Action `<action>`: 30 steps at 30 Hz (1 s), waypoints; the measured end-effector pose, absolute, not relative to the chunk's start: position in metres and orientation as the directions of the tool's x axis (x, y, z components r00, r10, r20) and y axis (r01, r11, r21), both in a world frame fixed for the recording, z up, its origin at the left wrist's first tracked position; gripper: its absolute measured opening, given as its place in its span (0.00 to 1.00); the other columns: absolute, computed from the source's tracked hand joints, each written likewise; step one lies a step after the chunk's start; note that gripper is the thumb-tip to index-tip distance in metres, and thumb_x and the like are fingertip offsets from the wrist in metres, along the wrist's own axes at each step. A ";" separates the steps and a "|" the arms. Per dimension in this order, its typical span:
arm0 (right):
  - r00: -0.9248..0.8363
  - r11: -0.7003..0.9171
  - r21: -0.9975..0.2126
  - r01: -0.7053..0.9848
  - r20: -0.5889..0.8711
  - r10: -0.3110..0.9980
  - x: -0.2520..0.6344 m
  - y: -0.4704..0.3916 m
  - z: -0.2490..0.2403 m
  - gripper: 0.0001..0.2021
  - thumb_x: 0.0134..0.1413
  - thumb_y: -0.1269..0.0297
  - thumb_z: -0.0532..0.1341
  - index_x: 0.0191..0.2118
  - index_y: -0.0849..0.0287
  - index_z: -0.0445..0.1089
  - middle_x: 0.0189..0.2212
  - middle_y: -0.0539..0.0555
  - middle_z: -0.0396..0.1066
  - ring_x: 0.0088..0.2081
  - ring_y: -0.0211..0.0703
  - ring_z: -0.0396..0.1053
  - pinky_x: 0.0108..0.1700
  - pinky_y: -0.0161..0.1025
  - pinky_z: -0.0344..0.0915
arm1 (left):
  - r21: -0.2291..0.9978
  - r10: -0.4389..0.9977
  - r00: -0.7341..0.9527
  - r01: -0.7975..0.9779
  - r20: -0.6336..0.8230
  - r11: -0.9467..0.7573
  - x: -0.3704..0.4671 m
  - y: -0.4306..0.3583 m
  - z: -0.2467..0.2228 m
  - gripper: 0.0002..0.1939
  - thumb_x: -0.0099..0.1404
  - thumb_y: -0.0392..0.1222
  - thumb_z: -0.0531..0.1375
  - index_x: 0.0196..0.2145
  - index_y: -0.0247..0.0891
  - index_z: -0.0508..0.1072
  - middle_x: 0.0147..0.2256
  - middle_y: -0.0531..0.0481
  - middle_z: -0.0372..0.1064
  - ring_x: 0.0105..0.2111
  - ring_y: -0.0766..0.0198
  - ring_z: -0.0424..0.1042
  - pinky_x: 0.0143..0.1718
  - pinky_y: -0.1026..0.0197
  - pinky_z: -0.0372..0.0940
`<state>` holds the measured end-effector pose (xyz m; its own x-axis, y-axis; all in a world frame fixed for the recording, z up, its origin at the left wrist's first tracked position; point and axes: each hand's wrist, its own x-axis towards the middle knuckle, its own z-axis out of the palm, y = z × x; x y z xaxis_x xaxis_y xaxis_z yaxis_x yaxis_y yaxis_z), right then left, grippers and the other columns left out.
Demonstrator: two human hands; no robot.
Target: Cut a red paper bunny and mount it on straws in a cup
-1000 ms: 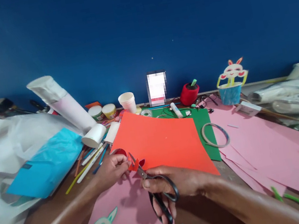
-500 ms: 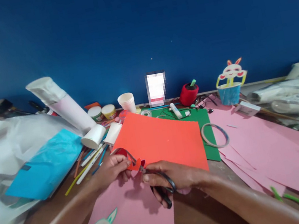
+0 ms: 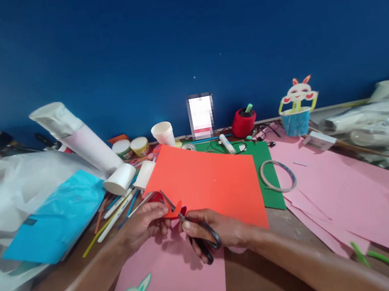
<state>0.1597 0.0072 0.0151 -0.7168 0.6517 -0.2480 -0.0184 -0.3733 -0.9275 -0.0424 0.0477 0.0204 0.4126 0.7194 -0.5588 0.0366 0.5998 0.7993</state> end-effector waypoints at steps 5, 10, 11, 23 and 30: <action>-0.715 -0.375 -0.926 -0.050 -0.229 0.661 0.156 0.005 0.010 0.20 0.54 0.46 0.50 0.37 0.62 0.58 0.18 0.46 0.63 0.16 0.30 0.62 0.17 0.26 0.56 | 0.791 0.711 0.418 0.033 -0.566 0.610 -0.043 0.048 0.020 0.09 0.53 0.42 0.60 0.26 0.34 0.66 0.19 0.51 0.69 0.16 0.67 0.67 0.16 0.68 0.58; -0.715 -0.345 -0.934 -0.086 -0.183 0.675 0.154 0.004 0.009 0.20 0.56 0.47 0.49 0.40 0.62 0.58 0.17 0.45 0.62 0.15 0.29 0.61 0.18 0.27 0.57 | 0.787 0.705 0.428 0.021 -0.565 0.617 -0.044 0.049 0.018 0.08 0.53 0.41 0.59 0.26 0.33 0.66 0.19 0.50 0.69 0.16 0.67 0.67 0.16 0.68 0.58; -0.715 -0.336 -0.938 -0.088 -0.176 0.677 0.153 0.004 0.010 0.20 0.56 0.47 0.49 0.39 0.62 0.58 0.17 0.45 0.62 0.15 0.29 0.61 0.17 0.26 0.56 | 0.785 0.704 0.428 0.020 -0.566 0.619 -0.044 0.049 0.018 0.08 0.53 0.41 0.59 0.26 0.34 0.66 0.20 0.50 0.69 0.16 0.67 0.67 0.16 0.68 0.58; -0.696 -0.296 -0.954 -0.057 -0.174 0.697 0.151 0.004 0.016 0.22 0.54 0.44 0.48 0.35 0.62 0.57 0.16 0.45 0.62 0.13 0.29 0.59 0.16 0.26 0.52 | 0.790 0.702 0.435 0.037 -0.564 0.612 -0.045 0.050 0.018 0.10 0.52 0.43 0.60 0.26 0.34 0.65 0.20 0.50 0.68 0.16 0.66 0.67 0.13 0.68 0.55; -0.679 -0.311 -0.949 -0.051 -0.196 0.708 0.150 0.002 0.015 0.23 0.52 0.42 0.49 0.35 0.61 0.56 0.16 0.45 0.62 0.14 0.30 0.60 0.16 0.27 0.52 | 0.796 0.706 0.440 0.033 -0.555 0.605 -0.046 0.051 0.017 0.10 0.51 0.44 0.61 0.26 0.34 0.66 0.20 0.50 0.68 0.16 0.66 0.67 0.13 0.68 0.56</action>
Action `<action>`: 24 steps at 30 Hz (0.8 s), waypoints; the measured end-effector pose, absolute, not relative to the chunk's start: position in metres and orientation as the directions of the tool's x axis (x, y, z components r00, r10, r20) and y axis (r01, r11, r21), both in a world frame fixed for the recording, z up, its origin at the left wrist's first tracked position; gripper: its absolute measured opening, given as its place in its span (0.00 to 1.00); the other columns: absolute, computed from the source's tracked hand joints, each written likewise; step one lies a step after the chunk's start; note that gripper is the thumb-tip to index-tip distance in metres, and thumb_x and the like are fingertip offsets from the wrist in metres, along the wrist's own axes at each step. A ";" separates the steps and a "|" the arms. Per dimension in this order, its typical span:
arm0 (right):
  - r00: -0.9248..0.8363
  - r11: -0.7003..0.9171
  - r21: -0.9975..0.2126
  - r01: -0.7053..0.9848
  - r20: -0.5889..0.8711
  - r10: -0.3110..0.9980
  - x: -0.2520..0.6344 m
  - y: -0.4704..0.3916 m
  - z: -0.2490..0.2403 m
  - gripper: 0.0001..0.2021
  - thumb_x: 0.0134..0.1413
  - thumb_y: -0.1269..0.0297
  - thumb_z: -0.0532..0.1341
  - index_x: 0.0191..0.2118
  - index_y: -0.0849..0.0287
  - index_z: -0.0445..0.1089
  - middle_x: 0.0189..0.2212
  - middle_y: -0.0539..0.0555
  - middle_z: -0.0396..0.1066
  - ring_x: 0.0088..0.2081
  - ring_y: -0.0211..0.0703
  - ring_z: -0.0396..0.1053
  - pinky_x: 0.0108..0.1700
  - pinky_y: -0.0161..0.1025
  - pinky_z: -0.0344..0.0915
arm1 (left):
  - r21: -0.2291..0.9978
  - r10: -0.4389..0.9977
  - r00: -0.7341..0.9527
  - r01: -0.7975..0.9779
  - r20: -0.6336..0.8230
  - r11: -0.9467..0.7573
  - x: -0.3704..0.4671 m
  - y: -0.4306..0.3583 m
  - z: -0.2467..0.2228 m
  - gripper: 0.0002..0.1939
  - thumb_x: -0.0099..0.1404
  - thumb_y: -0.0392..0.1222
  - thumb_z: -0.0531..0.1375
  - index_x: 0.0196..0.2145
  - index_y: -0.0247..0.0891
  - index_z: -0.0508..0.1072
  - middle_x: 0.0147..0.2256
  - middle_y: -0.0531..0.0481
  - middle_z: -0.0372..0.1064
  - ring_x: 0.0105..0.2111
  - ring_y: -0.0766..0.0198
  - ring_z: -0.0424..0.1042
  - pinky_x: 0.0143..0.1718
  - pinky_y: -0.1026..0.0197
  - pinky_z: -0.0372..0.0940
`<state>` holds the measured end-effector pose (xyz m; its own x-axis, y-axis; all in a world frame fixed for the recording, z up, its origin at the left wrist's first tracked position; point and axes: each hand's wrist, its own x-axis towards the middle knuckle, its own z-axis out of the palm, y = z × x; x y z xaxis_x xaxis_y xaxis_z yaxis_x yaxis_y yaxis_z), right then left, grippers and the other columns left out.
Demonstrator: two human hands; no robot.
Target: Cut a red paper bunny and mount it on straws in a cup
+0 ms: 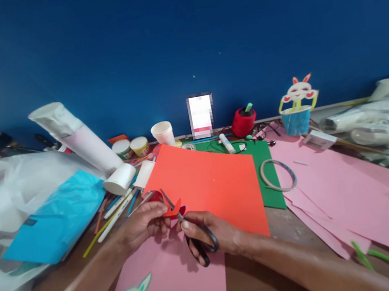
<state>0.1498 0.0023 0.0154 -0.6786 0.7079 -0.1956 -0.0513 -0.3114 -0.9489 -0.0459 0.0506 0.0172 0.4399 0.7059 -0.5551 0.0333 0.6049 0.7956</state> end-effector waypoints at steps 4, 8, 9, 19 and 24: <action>-0.677 -0.309 -0.950 -0.052 -0.194 0.710 0.150 0.002 0.016 0.23 0.52 0.41 0.49 0.34 0.61 0.56 0.16 0.46 0.62 0.14 0.30 0.61 0.17 0.28 0.53 | 0.796 0.704 0.445 0.032 -0.553 0.605 -0.046 0.050 0.018 0.10 0.51 0.44 0.60 0.26 0.34 0.66 0.20 0.50 0.68 0.16 0.66 0.67 0.13 0.68 0.56; -0.669 -0.304 -0.951 -0.050 -0.194 0.718 0.149 0.001 0.017 0.23 0.52 0.42 0.49 0.34 0.61 0.56 0.16 0.45 0.61 0.14 0.30 0.60 0.16 0.27 0.52 | 0.794 0.707 0.435 0.031 -0.557 0.607 -0.046 0.050 0.018 0.10 0.51 0.43 0.60 0.26 0.33 0.66 0.20 0.50 0.68 0.16 0.66 0.67 0.13 0.69 0.55; -0.668 -0.302 -0.952 -0.049 -0.194 0.719 0.149 0.001 0.016 0.23 0.52 0.42 0.49 0.34 0.61 0.56 0.16 0.45 0.61 0.14 0.30 0.60 0.16 0.27 0.52 | 0.795 0.708 0.437 0.030 -0.555 0.606 -0.046 0.050 0.017 0.10 0.51 0.43 0.60 0.26 0.33 0.66 0.20 0.50 0.68 0.16 0.66 0.67 0.13 0.69 0.56; -0.684 -0.292 -0.956 -0.018 -0.201 0.702 0.152 0.003 0.019 0.22 0.53 0.43 0.48 0.35 0.61 0.58 0.15 0.45 0.62 0.13 0.29 0.59 0.15 0.26 0.50 | 0.800 0.700 0.458 0.041 -0.548 0.599 -0.048 0.051 0.017 0.10 0.51 0.43 0.60 0.25 0.34 0.65 0.19 0.51 0.68 0.15 0.68 0.66 0.14 0.68 0.55; -0.678 -0.282 -0.959 0.016 -0.217 0.702 0.153 0.003 0.024 0.21 0.55 0.45 0.48 0.34 0.62 0.58 0.15 0.45 0.61 0.13 0.28 0.59 0.15 0.25 0.49 | 0.800 0.702 0.460 0.034 -0.544 0.598 -0.047 0.050 0.018 0.08 0.52 0.41 0.59 0.24 0.33 0.66 0.19 0.50 0.68 0.15 0.68 0.66 0.15 0.68 0.55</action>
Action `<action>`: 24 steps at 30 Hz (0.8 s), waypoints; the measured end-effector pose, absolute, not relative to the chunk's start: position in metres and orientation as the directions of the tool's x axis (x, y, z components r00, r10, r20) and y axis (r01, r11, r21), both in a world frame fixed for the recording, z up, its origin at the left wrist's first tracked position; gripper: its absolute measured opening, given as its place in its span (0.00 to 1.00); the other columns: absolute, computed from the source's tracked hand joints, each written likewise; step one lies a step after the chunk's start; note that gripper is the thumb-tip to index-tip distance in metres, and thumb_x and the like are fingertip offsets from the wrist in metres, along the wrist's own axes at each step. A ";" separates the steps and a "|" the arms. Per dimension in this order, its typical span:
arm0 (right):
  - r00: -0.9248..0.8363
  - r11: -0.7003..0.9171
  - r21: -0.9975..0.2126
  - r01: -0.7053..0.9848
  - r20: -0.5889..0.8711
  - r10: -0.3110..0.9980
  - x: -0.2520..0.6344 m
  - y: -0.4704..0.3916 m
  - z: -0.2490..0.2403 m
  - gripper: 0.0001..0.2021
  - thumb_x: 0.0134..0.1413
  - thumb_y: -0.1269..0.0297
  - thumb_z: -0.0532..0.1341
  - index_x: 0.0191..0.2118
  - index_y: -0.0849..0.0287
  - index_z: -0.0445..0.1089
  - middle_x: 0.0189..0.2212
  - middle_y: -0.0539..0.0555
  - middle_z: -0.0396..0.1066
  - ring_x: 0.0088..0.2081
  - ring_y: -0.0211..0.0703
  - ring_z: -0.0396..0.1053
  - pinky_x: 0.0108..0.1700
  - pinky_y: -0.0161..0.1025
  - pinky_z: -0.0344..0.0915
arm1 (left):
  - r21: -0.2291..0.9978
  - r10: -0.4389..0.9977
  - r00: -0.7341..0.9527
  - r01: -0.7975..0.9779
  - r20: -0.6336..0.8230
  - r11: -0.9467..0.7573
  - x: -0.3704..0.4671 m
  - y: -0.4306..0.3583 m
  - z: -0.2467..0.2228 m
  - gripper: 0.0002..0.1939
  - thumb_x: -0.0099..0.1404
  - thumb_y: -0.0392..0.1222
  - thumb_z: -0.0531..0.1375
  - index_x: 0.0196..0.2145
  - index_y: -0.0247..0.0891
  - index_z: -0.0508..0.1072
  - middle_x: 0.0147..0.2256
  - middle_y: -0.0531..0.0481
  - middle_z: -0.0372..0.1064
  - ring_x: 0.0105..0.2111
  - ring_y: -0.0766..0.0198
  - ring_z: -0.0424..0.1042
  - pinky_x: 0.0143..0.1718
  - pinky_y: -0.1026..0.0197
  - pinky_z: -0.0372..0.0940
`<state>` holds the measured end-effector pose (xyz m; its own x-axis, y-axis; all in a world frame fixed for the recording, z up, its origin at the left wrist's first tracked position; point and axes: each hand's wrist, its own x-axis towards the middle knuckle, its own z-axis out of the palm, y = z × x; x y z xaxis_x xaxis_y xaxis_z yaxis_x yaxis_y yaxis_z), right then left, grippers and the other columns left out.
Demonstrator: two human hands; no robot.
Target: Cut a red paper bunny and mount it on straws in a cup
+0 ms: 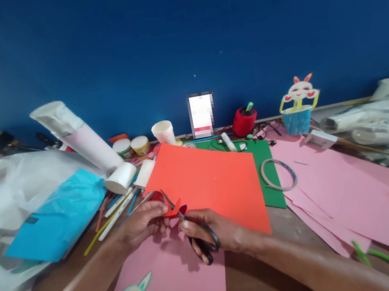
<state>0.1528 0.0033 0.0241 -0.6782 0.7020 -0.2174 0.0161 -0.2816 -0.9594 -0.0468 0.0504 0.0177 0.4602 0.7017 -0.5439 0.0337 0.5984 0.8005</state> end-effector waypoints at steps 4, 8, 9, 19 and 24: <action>-0.680 -0.279 -0.960 0.014 -0.214 0.701 0.153 0.003 0.023 0.20 0.55 0.46 0.48 0.33 0.62 0.58 0.14 0.44 0.61 0.13 0.27 0.57 0.15 0.25 0.48 | 0.799 0.696 0.470 0.033 -0.543 0.601 -0.047 0.050 0.017 0.08 0.52 0.42 0.59 0.24 0.33 0.66 0.19 0.51 0.68 0.15 0.68 0.66 0.15 0.68 0.54; -0.687 -0.307 -0.951 0.015 -0.233 0.688 0.153 0.003 0.025 0.21 0.55 0.45 0.48 0.34 0.62 0.58 0.14 0.44 0.61 0.13 0.27 0.57 0.15 0.25 0.49 | 0.793 0.692 0.468 0.032 -0.550 0.609 -0.047 0.050 0.017 0.08 0.52 0.42 0.59 0.25 0.33 0.66 0.19 0.51 0.68 0.15 0.68 0.66 0.16 0.68 0.55; -0.688 -0.322 -0.946 0.026 -0.250 0.681 0.154 0.003 0.027 0.21 0.55 0.45 0.48 0.34 0.62 0.58 0.14 0.45 0.62 0.13 0.28 0.58 0.15 0.25 0.49 | 0.793 0.693 0.461 0.039 -0.554 0.608 -0.046 0.050 0.016 0.09 0.52 0.42 0.59 0.25 0.33 0.65 0.19 0.52 0.68 0.15 0.68 0.66 0.16 0.68 0.56; -0.690 -0.271 -0.930 0.247 -0.365 0.625 0.165 0.008 0.037 0.21 0.55 0.45 0.48 0.32 0.61 0.57 0.17 0.46 0.63 0.14 0.28 0.58 0.15 0.26 0.51 | 0.818 0.696 0.456 0.144 -0.555 0.557 -0.043 0.048 0.012 0.12 0.54 0.45 0.58 0.22 0.33 0.65 0.18 0.52 0.67 0.15 0.70 0.65 0.15 0.69 0.56; -0.693 -0.207 -0.919 0.335 -0.389 0.606 0.168 0.009 0.043 0.21 0.54 0.45 0.48 0.31 0.61 0.58 0.17 0.46 0.63 0.14 0.29 0.58 0.14 0.26 0.49 | 0.818 0.686 0.466 0.176 -0.559 0.547 -0.042 0.048 0.013 0.12 0.54 0.45 0.58 0.21 0.32 0.66 0.17 0.52 0.67 0.14 0.71 0.65 0.15 0.69 0.56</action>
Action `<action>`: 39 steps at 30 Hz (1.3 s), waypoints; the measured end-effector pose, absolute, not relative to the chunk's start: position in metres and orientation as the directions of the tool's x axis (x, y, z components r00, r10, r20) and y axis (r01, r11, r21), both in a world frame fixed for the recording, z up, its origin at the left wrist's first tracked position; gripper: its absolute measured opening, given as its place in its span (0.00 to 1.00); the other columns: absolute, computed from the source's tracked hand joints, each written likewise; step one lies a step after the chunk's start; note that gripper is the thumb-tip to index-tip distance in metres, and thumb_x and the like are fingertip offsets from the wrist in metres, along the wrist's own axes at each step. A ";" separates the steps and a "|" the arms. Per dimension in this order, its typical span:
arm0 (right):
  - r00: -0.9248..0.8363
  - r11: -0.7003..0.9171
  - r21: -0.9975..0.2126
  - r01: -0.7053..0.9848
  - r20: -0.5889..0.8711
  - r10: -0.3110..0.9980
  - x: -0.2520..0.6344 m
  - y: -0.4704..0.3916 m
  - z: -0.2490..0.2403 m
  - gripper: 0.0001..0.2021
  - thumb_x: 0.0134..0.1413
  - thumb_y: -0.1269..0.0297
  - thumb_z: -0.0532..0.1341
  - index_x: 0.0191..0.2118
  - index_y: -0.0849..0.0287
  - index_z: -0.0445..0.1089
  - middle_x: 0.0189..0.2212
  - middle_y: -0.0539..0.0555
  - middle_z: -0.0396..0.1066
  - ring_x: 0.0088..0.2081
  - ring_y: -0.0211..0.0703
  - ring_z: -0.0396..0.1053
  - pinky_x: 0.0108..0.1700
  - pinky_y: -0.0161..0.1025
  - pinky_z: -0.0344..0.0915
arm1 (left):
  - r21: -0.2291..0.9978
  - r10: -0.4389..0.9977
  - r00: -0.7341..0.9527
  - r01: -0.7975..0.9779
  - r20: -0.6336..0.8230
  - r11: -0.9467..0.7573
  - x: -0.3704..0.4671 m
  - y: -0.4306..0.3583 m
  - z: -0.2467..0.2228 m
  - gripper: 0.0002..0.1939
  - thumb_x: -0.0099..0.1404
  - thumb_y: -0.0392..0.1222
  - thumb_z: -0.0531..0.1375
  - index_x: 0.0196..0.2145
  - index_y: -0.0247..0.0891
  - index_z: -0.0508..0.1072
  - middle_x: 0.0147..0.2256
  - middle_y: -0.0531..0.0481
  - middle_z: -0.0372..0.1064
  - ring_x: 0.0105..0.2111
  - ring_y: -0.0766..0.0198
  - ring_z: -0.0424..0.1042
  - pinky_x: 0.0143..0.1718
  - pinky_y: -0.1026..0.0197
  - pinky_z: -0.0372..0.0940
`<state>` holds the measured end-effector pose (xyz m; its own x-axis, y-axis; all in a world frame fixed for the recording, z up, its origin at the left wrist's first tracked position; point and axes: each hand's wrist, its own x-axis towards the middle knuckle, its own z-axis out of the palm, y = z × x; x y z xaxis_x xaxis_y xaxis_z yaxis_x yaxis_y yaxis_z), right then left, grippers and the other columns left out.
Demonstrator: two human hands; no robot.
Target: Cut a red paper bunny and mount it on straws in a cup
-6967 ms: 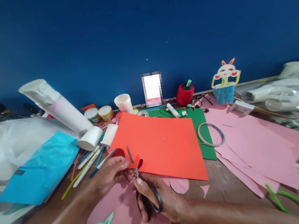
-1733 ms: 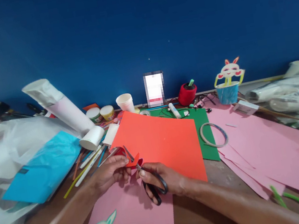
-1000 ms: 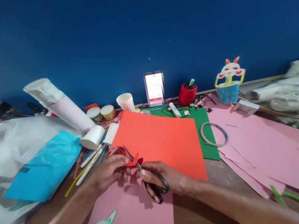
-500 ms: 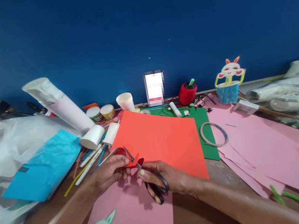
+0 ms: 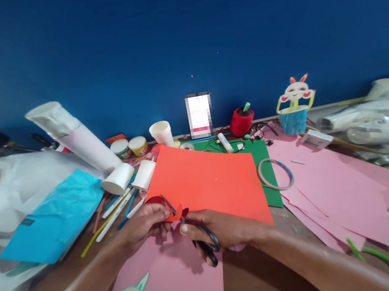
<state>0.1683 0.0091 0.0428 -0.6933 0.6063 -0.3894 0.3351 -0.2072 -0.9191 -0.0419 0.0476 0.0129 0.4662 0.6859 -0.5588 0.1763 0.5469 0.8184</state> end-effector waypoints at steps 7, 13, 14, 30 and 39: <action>-0.740 -0.215 -0.939 0.267 -0.343 0.579 0.169 0.012 0.044 0.21 0.56 0.46 0.47 0.29 0.62 0.59 0.15 0.46 0.63 0.14 0.28 0.58 0.18 0.27 0.53 | 0.828 0.700 0.450 0.218 -0.555 0.517 -0.043 0.048 0.008 0.12 0.55 0.44 0.58 0.22 0.33 0.65 0.18 0.51 0.69 0.15 0.70 0.67 0.16 0.70 0.55; -0.756 -0.225 -0.951 0.213 -0.307 0.578 0.169 0.014 0.042 0.21 0.56 0.46 0.47 0.30 0.62 0.58 0.17 0.47 0.64 0.15 0.29 0.60 0.17 0.27 0.52 | 0.797 0.677 0.464 0.120 -0.572 0.592 -0.043 0.048 0.014 0.10 0.54 0.42 0.59 0.22 0.33 0.65 0.18 0.52 0.68 0.14 0.71 0.66 0.15 0.70 0.56; -0.758 -0.228 -0.952 0.203 -0.300 0.579 0.168 0.014 0.041 0.21 0.56 0.46 0.46 0.31 0.62 0.58 0.17 0.47 0.64 0.15 0.29 0.60 0.18 0.27 0.52 | 0.788 0.670 0.472 0.093 -0.573 0.609 -0.043 0.048 0.015 0.09 0.53 0.42 0.59 0.22 0.33 0.65 0.18 0.52 0.68 0.14 0.70 0.66 0.14 0.70 0.56; -0.723 -0.255 -0.957 0.137 -0.272 0.635 0.164 0.010 0.036 0.21 0.57 0.47 0.46 0.37 0.63 0.60 0.16 0.45 0.61 0.15 0.29 0.59 0.17 0.28 0.49 | 0.764 0.659 0.515 -0.012 -0.549 0.645 -0.046 0.050 0.017 0.09 0.54 0.40 0.60 0.21 0.33 0.65 0.18 0.51 0.68 0.14 0.69 0.66 0.15 0.68 0.61; -0.712 -0.256 -0.956 0.146 -0.281 0.643 0.164 0.009 0.036 0.22 0.55 0.45 0.47 0.35 0.63 0.60 0.16 0.45 0.61 0.16 0.29 0.59 0.18 0.28 0.50 | 0.761 0.659 0.511 -0.016 -0.552 0.649 -0.046 0.050 0.018 0.09 0.52 0.40 0.61 0.22 0.33 0.65 0.18 0.51 0.68 0.14 0.70 0.66 0.18 0.67 0.62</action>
